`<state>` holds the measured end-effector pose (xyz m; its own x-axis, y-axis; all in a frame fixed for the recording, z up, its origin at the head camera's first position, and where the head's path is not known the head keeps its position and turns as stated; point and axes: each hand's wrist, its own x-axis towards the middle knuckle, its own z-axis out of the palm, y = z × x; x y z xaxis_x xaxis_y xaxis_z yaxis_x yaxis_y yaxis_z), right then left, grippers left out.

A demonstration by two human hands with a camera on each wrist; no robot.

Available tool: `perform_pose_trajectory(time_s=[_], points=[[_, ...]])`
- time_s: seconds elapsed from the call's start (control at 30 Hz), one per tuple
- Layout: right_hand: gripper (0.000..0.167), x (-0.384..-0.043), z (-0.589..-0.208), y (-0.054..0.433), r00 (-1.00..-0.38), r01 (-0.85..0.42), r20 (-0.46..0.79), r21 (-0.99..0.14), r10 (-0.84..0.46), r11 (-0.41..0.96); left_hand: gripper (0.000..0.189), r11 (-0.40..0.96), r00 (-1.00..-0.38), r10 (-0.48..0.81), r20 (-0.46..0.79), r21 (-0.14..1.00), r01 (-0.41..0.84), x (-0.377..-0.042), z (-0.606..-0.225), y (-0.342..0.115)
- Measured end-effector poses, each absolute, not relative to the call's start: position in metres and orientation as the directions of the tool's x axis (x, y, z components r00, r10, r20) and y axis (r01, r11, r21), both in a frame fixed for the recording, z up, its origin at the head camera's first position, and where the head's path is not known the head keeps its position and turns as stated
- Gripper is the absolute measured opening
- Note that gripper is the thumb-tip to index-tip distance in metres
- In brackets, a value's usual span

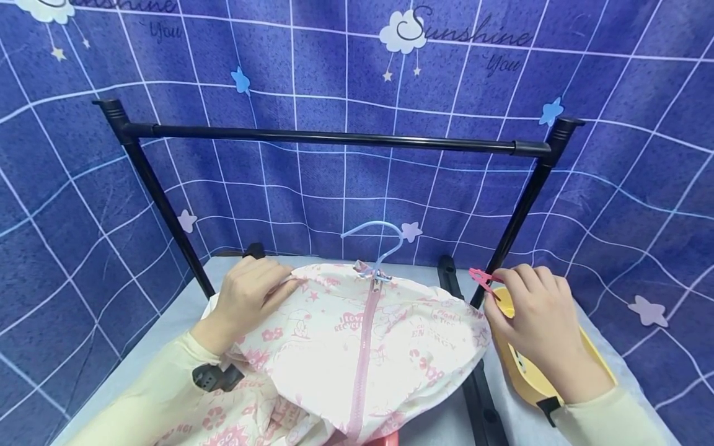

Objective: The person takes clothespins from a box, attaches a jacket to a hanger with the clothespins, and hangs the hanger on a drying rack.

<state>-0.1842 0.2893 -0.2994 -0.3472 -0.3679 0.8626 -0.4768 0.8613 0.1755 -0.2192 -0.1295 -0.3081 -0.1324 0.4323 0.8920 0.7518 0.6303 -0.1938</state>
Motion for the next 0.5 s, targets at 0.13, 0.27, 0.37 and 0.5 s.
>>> perform_pose_trajectory(time_s=[0.13, 0.27, 0.37, 0.5], points=[[0.047, -0.182, -0.298, 0.283, -0.313, -0.500, 0.878, 0.172, -0.362, 0.849, 0.037, 0.623, -0.115, 0.430, 0.895, -0.202, 0.755, -0.220, -0.308, -0.129], [0.049, -0.179, -0.296, 0.278, -0.293, -0.522, 0.886, 0.166, -0.359, 0.836, 0.037, 0.616, -0.098, 0.426, 0.899, -0.209, 0.760, -0.221, -0.308, -0.128], [0.052, -0.177, -0.295, 0.275, -0.284, -0.536, 0.887, 0.167, -0.364, 0.828, 0.037, 0.614, -0.096, 0.425, 0.900, -0.208, 0.761, -0.221, -0.308, -0.128], [0.053, -0.174, -0.293, 0.271, -0.280, -0.552, 0.884, 0.171, -0.374, 0.816, 0.037, 0.618, -0.110, 0.424, 0.899, -0.198, 0.761, -0.220, -0.308, -0.129]])
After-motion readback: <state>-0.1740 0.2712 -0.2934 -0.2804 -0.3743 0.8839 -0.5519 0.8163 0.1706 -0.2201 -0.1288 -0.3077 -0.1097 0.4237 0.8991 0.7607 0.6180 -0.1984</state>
